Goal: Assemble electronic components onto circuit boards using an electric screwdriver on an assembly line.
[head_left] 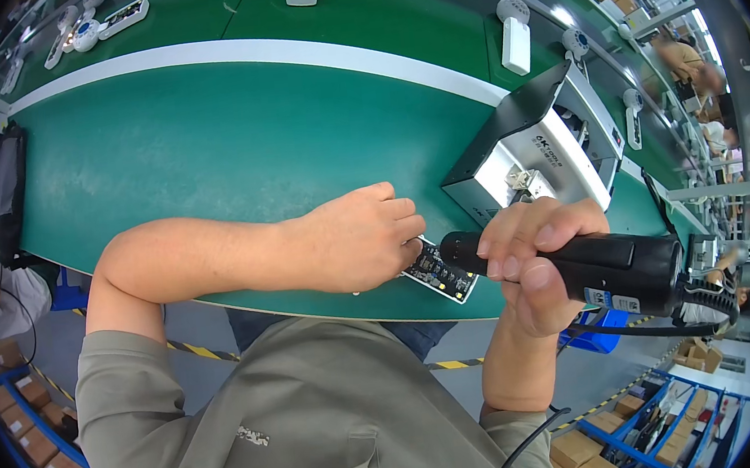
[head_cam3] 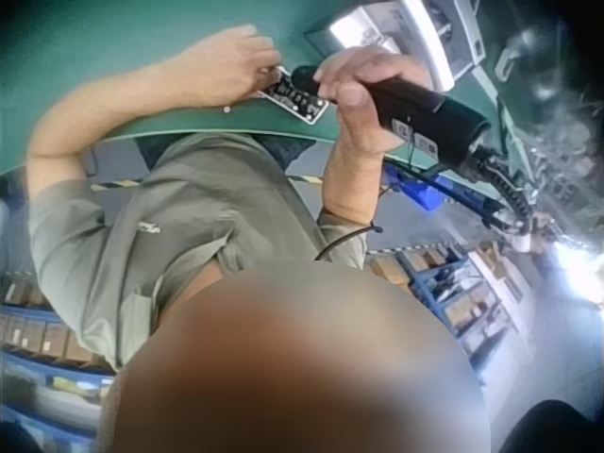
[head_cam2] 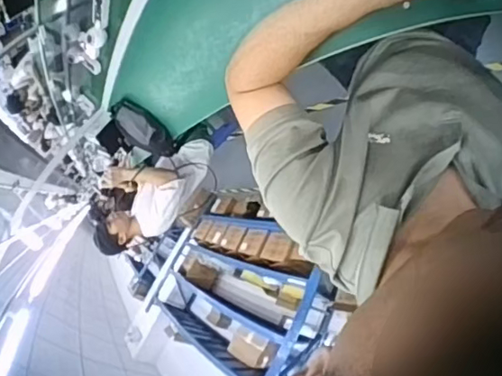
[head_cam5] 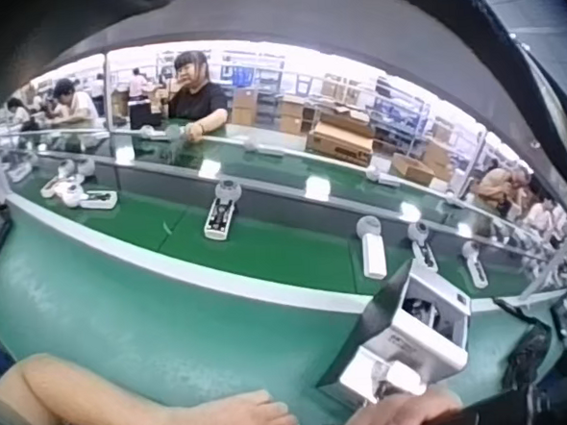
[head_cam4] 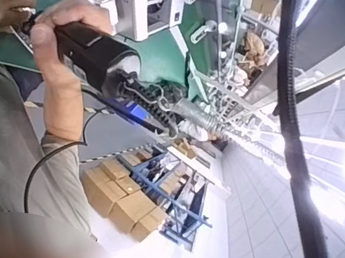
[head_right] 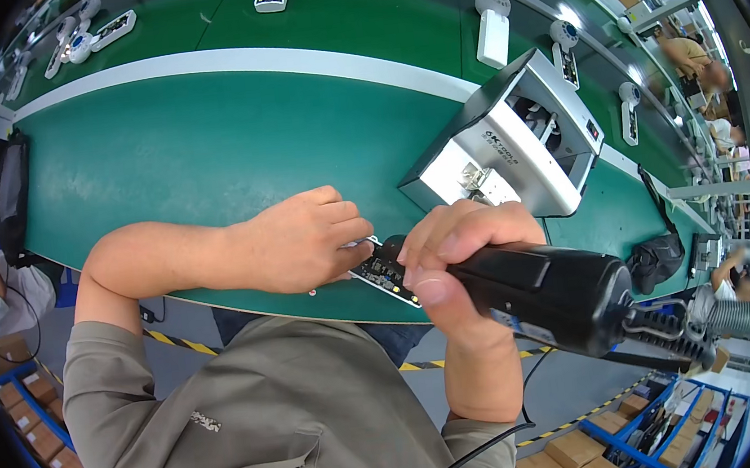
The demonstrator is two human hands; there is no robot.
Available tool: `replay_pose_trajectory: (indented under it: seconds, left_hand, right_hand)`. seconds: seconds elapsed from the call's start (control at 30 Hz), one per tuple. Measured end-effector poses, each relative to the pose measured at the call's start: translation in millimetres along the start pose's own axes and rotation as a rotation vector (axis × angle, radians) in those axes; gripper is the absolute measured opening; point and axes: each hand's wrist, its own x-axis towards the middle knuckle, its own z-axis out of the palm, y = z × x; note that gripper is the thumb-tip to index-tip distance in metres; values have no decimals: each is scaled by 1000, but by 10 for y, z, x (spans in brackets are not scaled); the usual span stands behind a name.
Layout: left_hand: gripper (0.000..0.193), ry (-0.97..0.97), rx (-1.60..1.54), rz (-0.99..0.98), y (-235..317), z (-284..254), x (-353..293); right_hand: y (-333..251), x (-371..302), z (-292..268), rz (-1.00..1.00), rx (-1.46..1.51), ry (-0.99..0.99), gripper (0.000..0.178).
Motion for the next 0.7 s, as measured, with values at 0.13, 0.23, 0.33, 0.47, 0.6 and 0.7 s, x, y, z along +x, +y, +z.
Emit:
replay_pose_trajectory:
  seconds: [0.13,0.23,0.33,0.47,0.6,0.7]
  left_hand:
    - [15,32,-41,-3,-25,-3,20]
    - [15,35,-45,4,-26,-23,29]
    - [15,1,-31,23,-29,-46,21]
    - [17,-27,-16,4,-8,-81,9]
    - [23,-74,-48,-8,15,-98,-14]
    - [29,-114,-82,-17,11,-105,12]
  right_hand:
    - [0,37,73,88,23,62,29]
    - [-22,30,76,115,34,87,31]
    - [-75,-21,62,123,49,109,31]
    - [-492,-2,-205,-151,-1,185,27]
    - [-636,47,-387,-253,-136,188,24]
    - [-611,81,-467,-272,-218,149,23]
